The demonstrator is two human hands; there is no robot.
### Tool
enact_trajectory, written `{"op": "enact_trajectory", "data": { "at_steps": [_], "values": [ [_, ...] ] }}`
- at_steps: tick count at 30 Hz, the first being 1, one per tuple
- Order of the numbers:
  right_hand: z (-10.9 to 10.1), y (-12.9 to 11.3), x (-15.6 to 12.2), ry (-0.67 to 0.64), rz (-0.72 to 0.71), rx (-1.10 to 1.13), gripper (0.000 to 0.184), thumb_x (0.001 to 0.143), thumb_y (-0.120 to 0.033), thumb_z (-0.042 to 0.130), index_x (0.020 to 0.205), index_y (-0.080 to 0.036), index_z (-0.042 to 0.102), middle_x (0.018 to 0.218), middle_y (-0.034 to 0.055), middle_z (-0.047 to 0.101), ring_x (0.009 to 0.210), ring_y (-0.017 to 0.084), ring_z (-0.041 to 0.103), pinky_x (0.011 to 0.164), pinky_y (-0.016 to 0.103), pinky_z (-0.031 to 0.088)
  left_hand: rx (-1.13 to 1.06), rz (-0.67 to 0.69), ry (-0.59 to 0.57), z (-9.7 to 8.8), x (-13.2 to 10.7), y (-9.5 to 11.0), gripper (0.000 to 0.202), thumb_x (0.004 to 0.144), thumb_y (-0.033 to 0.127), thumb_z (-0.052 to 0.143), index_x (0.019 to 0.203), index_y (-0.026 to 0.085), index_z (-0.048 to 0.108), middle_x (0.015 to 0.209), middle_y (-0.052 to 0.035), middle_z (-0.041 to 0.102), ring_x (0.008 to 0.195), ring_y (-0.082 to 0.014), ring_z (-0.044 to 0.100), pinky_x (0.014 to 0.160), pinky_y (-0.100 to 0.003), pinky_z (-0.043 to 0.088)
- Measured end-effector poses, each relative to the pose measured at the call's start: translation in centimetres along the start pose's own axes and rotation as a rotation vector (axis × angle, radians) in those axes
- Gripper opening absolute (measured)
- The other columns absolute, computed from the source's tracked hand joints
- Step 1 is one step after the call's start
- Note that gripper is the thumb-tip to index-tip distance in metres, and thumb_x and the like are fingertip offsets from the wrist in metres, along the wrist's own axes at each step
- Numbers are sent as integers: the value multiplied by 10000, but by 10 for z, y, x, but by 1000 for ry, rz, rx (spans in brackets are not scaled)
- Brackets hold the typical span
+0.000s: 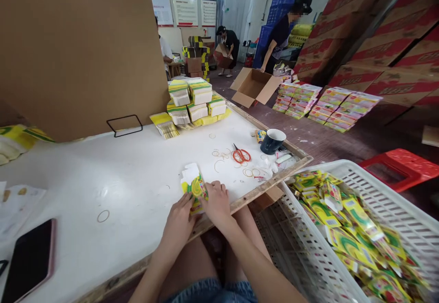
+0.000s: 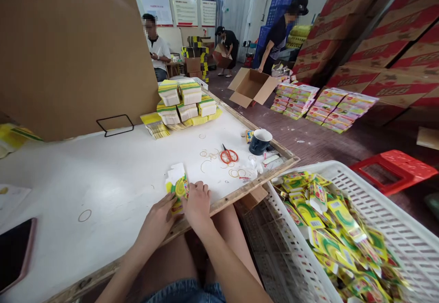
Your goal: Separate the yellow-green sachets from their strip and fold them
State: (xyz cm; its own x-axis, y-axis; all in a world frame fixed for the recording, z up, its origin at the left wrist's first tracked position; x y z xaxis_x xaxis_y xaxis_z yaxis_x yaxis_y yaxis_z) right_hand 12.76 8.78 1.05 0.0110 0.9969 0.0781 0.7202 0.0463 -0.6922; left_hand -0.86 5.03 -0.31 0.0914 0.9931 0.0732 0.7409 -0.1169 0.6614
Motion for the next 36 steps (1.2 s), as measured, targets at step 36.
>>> {"op": "enact_trajectory", "data": {
  "at_steps": [36],
  "values": [
    [-54, 3, -62, -217, 218, 884, 259, 744, -393, 685, 819, -146, 693, 819, 81, 738, 812, 245, 665, 743, 324, 509, -1316, -242, -71, 10, -33, 42, 365, 835, 368, 633, 1146, 179, 657, 1060, -106, 734, 988, -246, 664, 890, -330, 496]
  ]
}}
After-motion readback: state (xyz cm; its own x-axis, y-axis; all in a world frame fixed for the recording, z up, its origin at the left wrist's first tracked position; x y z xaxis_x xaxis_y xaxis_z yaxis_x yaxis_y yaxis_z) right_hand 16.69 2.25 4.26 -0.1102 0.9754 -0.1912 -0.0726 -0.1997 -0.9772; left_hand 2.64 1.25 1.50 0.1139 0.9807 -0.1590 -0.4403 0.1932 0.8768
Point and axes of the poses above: each hand's wrist, its own x-axis towards the middle knuckle, its own z-axis out of the palm, y = z × x, the point moved 3 cm from there along x, towards the middle knuckle
